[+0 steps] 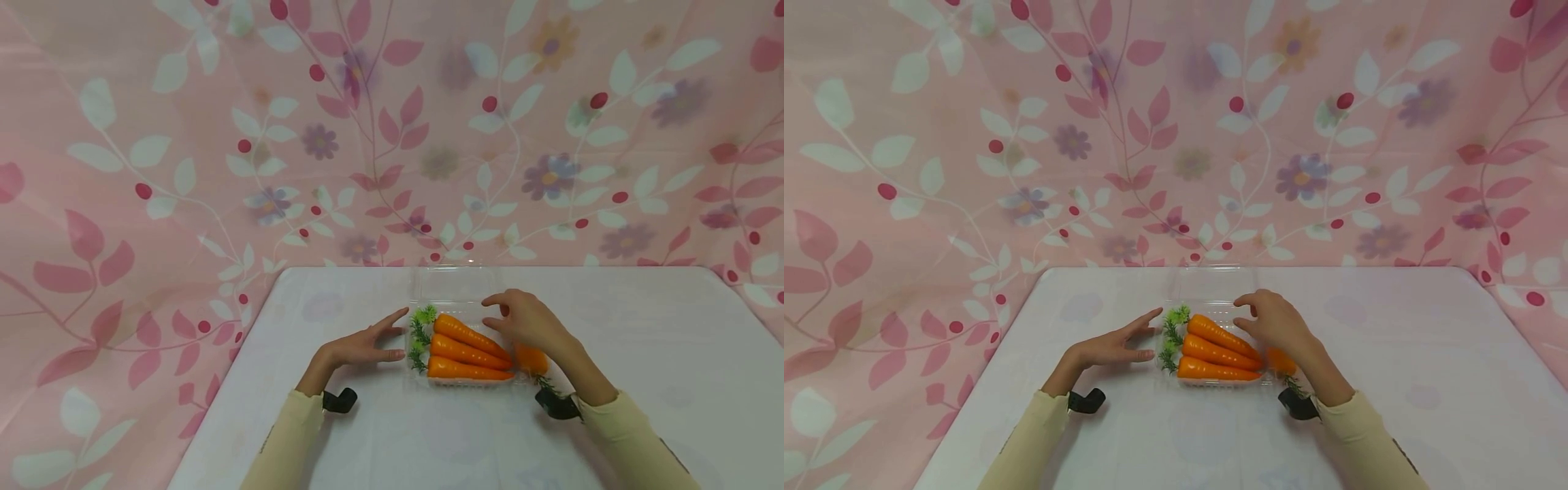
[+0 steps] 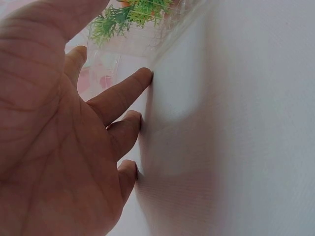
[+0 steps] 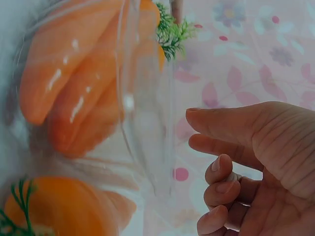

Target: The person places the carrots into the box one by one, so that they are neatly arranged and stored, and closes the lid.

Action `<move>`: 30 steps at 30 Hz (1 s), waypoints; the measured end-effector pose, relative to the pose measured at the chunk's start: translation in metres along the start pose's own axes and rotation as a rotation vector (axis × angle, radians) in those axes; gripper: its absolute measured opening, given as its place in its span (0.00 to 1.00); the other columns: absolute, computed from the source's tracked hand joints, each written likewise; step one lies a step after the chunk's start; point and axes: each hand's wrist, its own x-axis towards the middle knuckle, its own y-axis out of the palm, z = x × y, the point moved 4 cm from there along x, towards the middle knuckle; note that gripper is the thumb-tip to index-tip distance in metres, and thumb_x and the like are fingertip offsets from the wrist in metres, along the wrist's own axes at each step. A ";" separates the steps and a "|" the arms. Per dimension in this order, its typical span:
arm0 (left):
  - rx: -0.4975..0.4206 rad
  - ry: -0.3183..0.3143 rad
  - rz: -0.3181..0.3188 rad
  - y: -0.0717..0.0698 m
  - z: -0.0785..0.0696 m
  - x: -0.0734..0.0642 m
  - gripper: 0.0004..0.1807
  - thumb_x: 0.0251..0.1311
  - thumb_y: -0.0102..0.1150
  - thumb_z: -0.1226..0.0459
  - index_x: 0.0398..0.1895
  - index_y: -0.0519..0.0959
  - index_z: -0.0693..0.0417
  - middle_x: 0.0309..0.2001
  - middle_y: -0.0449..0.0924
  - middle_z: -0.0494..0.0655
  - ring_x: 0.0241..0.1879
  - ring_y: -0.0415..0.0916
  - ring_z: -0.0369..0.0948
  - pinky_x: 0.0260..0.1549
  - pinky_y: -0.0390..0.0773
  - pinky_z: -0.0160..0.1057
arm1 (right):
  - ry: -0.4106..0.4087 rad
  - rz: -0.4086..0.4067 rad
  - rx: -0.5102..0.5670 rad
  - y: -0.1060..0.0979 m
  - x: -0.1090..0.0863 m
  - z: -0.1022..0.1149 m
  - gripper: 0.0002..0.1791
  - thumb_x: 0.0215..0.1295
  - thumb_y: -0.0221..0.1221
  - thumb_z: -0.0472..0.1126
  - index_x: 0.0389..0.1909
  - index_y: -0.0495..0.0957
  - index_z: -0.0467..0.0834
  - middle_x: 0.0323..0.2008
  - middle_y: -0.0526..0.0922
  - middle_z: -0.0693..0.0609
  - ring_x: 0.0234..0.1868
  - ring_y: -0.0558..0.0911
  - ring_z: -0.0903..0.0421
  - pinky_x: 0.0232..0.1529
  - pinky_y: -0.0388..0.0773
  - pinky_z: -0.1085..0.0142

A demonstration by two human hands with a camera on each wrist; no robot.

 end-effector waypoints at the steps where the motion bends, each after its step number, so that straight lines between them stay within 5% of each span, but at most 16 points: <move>1: -0.003 0.000 0.000 0.000 0.000 0.000 0.50 0.64 0.62 0.47 0.79 0.39 0.27 0.74 0.56 0.45 0.74 0.49 0.44 0.67 0.54 0.60 | -0.010 -0.004 0.006 -0.001 -0.001 -0.001 0.20 0.63 0.66 0.45 0.54 0.82 0.41 0.26 0.70 0.49 0.26 0.67 0.53 0.22 0.65 0.64; 12: -0.005 0.002 0.003 0.000 0.002 0.000 0.50 0.64 0.62 0.46 0.79 0.39 0.27 0.74 0.56 0.45 0.74 0.48 0.45 0.67 0.54 0.61 | -0.115 -0.082 0.027 -0.012 -0.009 -0.013 0.16 0.62 0.68 0.42 0.49 0.84 0.41 0.25 0.69 0.53 0.27 0.66 0.55 0.23 0.62 0.65; 30: 0.004 -0.010 -0.015 -0.001 0.003 0.000 0.49 0.63 0.62 0.46 0.79 0.40 0.26 0.74 0.58 0.43 0.74 0.49 0.45 0.67 0.55 0.61 | -0.106 -0.155 -0.006 -0.019 -0.022 -0.036 0.17 0.60 0.69 0.41 0.49 0.84 0.40 0.28 0.71 0.52 0.27 0.67 0.54 0.23 0.66 0.65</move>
